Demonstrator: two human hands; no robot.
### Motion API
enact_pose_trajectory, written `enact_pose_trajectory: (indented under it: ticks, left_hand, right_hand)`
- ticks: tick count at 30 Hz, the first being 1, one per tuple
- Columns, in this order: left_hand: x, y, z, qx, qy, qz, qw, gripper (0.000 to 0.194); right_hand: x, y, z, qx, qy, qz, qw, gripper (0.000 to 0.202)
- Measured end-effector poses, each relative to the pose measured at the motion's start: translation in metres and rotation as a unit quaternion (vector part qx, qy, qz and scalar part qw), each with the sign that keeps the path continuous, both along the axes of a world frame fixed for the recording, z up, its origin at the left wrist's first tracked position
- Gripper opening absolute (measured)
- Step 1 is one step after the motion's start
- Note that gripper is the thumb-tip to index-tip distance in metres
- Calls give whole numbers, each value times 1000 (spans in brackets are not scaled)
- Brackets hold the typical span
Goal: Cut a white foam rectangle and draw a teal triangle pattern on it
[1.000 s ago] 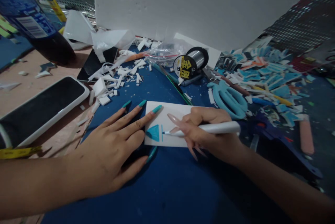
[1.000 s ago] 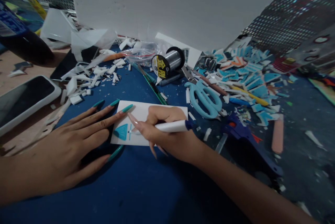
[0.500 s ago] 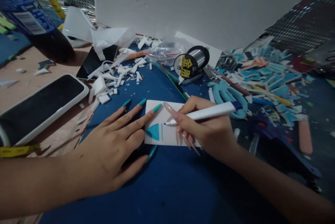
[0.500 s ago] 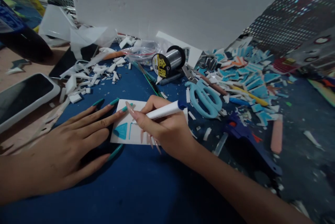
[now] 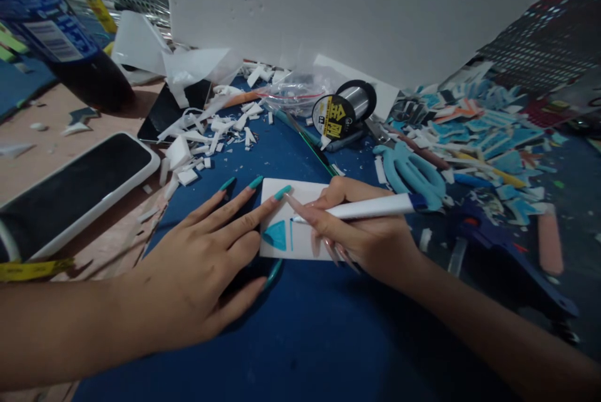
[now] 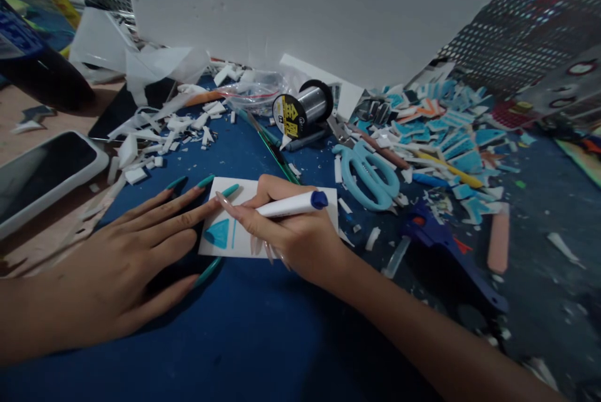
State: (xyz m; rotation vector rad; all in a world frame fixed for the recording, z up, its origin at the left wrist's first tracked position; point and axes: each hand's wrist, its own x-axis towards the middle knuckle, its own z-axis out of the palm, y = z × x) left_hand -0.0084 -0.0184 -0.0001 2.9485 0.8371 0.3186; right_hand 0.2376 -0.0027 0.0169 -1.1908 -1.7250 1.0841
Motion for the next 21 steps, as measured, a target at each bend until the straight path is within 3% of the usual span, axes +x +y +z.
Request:
enact_pose_trajectory:
  ticks: [12,21]
  left_hand:
    - [-1,2,2,-6,-4,-3,1000,35]
    - [5,0,3,-15,-26,12,999,31]
  right_hand:
    - [3,2,0,27,-20,23,999,35]
    - [3,2,5,13,-34,4,999,36]
